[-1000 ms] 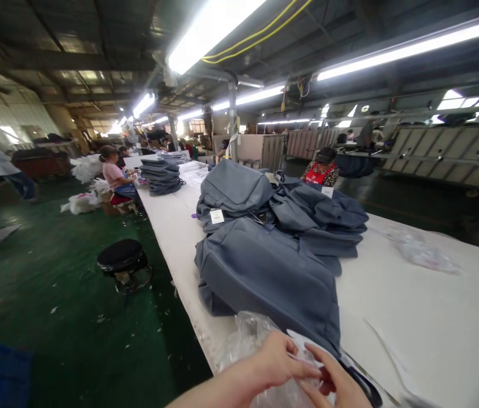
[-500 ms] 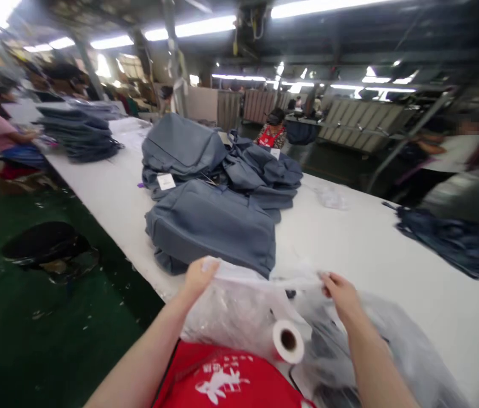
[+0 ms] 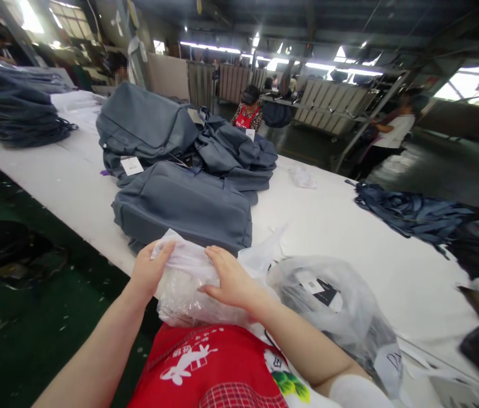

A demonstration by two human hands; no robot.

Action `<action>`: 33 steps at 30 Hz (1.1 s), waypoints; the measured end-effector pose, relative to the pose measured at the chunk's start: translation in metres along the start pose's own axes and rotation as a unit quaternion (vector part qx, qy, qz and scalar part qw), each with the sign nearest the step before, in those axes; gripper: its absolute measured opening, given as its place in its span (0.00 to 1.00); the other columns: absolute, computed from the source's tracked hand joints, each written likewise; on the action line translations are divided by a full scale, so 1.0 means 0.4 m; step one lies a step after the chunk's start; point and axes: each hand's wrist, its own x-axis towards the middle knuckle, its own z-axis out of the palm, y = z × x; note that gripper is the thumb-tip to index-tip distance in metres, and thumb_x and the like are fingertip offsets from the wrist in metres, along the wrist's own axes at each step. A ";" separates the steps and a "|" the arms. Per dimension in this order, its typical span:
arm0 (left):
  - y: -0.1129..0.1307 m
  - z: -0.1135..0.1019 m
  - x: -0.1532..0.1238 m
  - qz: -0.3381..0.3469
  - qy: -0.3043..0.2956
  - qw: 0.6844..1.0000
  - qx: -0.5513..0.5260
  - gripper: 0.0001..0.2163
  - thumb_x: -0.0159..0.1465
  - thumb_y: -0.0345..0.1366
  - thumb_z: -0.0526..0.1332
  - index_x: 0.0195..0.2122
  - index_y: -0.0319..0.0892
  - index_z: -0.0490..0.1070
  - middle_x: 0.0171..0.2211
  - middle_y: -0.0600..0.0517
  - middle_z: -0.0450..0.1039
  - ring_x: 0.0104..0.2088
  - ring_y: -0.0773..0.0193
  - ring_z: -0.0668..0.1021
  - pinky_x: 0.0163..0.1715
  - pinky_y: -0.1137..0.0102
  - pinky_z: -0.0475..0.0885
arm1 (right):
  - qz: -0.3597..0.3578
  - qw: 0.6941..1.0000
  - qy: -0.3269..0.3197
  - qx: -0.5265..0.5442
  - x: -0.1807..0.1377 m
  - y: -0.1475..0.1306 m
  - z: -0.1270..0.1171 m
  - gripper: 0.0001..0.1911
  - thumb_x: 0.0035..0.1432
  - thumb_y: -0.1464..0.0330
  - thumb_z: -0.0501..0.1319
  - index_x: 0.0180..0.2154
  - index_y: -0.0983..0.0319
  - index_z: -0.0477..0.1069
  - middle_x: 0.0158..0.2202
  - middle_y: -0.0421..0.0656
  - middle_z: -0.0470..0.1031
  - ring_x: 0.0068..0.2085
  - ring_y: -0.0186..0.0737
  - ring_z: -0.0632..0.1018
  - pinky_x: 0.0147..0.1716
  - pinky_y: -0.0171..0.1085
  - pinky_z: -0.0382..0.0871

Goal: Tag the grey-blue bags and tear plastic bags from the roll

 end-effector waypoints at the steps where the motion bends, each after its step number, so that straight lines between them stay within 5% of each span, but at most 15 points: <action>1: 0.009 -0.010 0.010 0.013 0.009 1.000 0.006 0.24 0.55 0.54 0.64 0.39 0.35 0.76 0.33 0.46 0.78 0.35 0.56 0.79 0.36 0.65 0.75 | 0.029 0.999 -0.025 0.013 0.015 0.003 0.021 0.24 0.53 0.67 0.62 0.53 0.64 0.70 0.54 0.52 0.73 0.55 0.50 0.73 0.55 0.45 0.65; 3: 0.036 -0.030 0.023 0.104 0.083 0.989 0.064 0.26 0.57 0.54 0.62 0.46 0.36 0.73 0.40 0.42 0.78 0.41 0.53 0.79 0.43 0.60 0.74 | 0.091 0.993 -0.057 0.053 0.040 0.022 0.032 0.14 0.57 0.74 0.54 0.40 0.62 0.76 0.39 0.45 0.79 0.41 0.42 0.78 0.44 0.38 0.69; 5: 0.074 -0.035 0.020 0.270 0.132 0.938 0.172 0.32 0.56 0.52 0.63 0.57 0.36 0.66 0.53 0.36 0.71 0.54 0.48 0.73 0.54 0.54 0.68 | 0.121 0.984 -0.082 0.100 0.063 0.042 0.015 0.14 0.58 0.75 0.51 0.32 0.62 0.75 0.30 0.41 0.78 0.33 0.36 0.76 0.35 0.33 0.66; 6: 0.093 -0.027 0.015 0.351 0.101 0.901 0.235 0.36 0.56 0.52 0.65 0.61 0.37 0.62 0.59 0.36 0.66 0.59 0.46 0.69 0.59 0.52 0.63 | 0.117 0.981 -0.097 0.121 0.074 0.049 0.003 0.13 0.59 0.75 0.51 0.30 0.63 0.74 0.29 0.40 0.77 0.31 0.35 0.75 0.33 0.32 0.65; 8: 0.124 0.006 0.004 0.436 -0.062 0.828 0.347 0.36 0.55 0.50 0.65 0.62 0.40 0.61 0.61 0.38 0.64 0.62 0.45 0.66 0.62 0.52 0.58 | 0.090 0.975 -0.135 0.150 0.095 0.059 -0.019 0.11 0.58 0.74 0.53 0.28 0.64 0.73 0.28 0.39 0.76 0.30 0.34 0.74 0.32 0.31 0.63; 11: 0.135 0.067 0.020 0.347 -0.282 0.779 0.439 0.19 0.62 0.47 0.57 0.49 0.42 0.73 0.43 0.43 0.78 0.45 0.50 0.78 0.47 0.59 0.70 | 0.073 0.967 -0.164 0.180 0.113 0.074 -0.046 0.11 0.60 0.72 0.54 0.31 0.64 0.74 0.30 0.40 0.76 0.32 0.35 0.74 0.34 0.32 0.65; 14: 0.113 0.090 0.079 0.228 -0.378 0.799 0.409 0.16 0.65 0.45 0.51 0.33 0.43 0.75 0.25 0.52 0.75 0.28 0.60 0.76 0.31 0.69 0.67 | 0.103 0.963 -0.196 0.153 0.093 0.105 -0.069 0.11 0.60 0.64 0.59 0.38 0.64 0.75 0.34 0.41 0.78 0.35 0.38 0.76 0.36 0.33 0.66; 18: 0.081 0.063 0.149 0.179 -0.367 0.858 0.311 0.19 0.64 0.50 0.52 0.25 0.42 0.71 0.22 0.56 0.69 0.25 0.65 0.70 0.26 0.72 0.61 | 0.150 0.961 -0.186 0.140 0.026 0.165 -0.084 0.17 0.62 0.58 0.57 0.36 0.64 0.76 0.34 0.44 0.79 0.36 0.40 0.78 0.38 0.35 0.68; 24: 0.038 0.084 0.156 0.145 -0.376 0.869 0.286 0.20 0.61 0.52 0.54 0.22 0.43 0.70 0.21 0.56 0.67 0.25 0.64 0.69 0.27 0.72 0.61 | 0.141 0.959 -0.123 0.212 -0.031 0.248 -0.074 0.31 0.64 0.46 0.48 0.32 0.65 0.75 0.31 0.45 0.78 0.35 0.40 0.77 0.40 0.38 0.69; 28: 0.010 0.038 0.183 0.072 -0.241 0.924 0.288 0.17 0.57 0.52 0.59 0.22 0.43 0.73 0.22 0.55 0.72 0.28 0.61 0.74 0.32 0.71 0.68 | 0.189 0.952 -0.083 0.226 -0.074 0.304 -0.097 0.31 0.60 0.43 0.51 0.33 0.64 0.76 0.36 0.45 0.79 0.40 0.44 0.77 0.47 0.43 0.68; 31: 0.027 -0.082 0.229 0.013 0.031 0.943 0.332 0.17 0.62 0.46 0.53 0.35 0.39 0.76 0.27 0.50 0.75 0.35 0.53 0.77 0.41 0.62 0.70 | 0.259 0.933 0.016 0.247 -0.115 0.340 -0.128 0.31 0.58 0.43 0.53 0.35 0.63 0.76 0.38 0.46 0.80 0.43 0.47 0.77 0.50 0.46 0.67; 33: 0.057 -0.142 0.246 -0.011 0.241 0.904 0.352 0.22 0.67 0.39 0.42 0.48 0.30 0.71 0.40 0.39 0.75 0.46 0.45 0.75 0.51 0.51 0.65 | 0.279 0.918 0.048 0.278 -0.124 0.347 -0.136 0.31 0.58 0.43 0.52 0.36 0.64 0.75 0.36 0.48 0.80 0.41 0.46 0.79 0.48 0.45 0.70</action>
